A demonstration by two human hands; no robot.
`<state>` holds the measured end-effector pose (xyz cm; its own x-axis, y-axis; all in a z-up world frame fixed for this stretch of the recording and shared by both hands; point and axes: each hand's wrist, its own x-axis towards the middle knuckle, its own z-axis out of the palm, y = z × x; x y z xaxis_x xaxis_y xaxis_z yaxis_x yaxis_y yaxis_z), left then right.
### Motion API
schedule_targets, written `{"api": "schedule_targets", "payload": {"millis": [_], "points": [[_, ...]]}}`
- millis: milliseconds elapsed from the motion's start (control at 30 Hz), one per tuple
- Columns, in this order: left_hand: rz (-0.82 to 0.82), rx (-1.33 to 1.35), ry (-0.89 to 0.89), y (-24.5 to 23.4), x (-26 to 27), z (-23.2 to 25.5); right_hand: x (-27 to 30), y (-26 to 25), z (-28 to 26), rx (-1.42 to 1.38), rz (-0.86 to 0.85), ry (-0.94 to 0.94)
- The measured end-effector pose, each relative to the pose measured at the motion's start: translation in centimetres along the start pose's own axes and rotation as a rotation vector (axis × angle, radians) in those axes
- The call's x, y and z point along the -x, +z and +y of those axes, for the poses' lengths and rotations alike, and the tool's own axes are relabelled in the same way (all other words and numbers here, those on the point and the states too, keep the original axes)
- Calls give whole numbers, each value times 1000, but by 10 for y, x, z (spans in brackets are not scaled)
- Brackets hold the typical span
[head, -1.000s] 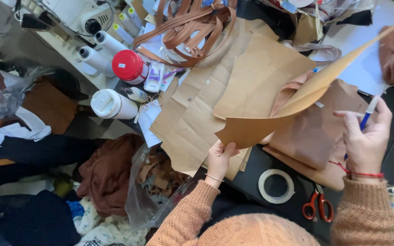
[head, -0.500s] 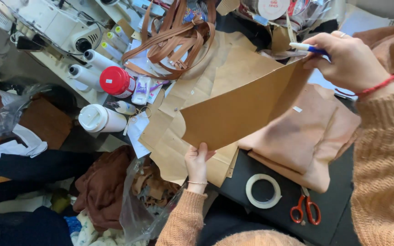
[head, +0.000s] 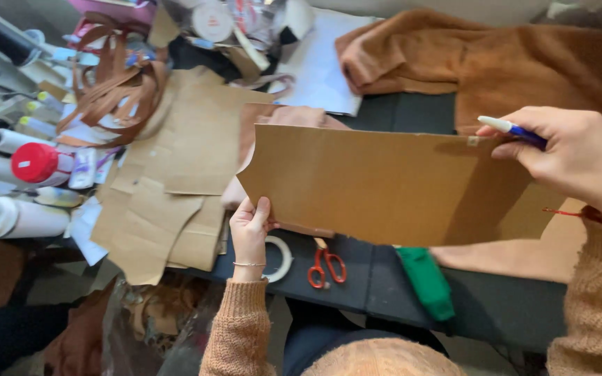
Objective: Cutting pieces of brown fabric using an electric rotary cutter and marking paper patterns.
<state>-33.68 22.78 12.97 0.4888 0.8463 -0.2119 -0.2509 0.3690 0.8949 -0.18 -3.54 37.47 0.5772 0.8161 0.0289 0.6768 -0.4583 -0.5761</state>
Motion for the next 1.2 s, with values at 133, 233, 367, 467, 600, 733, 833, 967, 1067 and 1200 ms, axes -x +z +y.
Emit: {"api": "schedule_targets", "payload": {"millis": [133, 233, 367, 467, 600, 733, 833, 967, 1067, 1200], "points": [[-151, -318, 132, 122, 43, -33, 107, -46, 155, 47, 401, -171], [-417, -523, 515, 216, 62, -38, 209, -50, 249, 139, 510, -137], [-431, -852, 677, 276, 57, -104, 289, -2, 325, 220, 620, -45], [-439, -1191, 821, 285, 42, -163, 309, 48, 364, 620, 643, 22], [-306, -1393, 788, 270, 74, -191, 322, 101, 392, 583, 532, 189], [-187, -1435, 685, 251, 130, -197, 344, 124, 451, 601, 552, 189], [-166, -1437, 498, 244, 138, -205, 359, 157, 527, 174, 490, 214], [-98, -1436, 496, 236, 140, -201, 338, 157, 521, 224, 378, 240], [-11, -1417, 474, 221, 134, -189, 306, 160, 507, -30, 376, 101], [-44, -1411, 505, 190, 122, -183, 276, 154, 479, -77, 339, 63]]}}
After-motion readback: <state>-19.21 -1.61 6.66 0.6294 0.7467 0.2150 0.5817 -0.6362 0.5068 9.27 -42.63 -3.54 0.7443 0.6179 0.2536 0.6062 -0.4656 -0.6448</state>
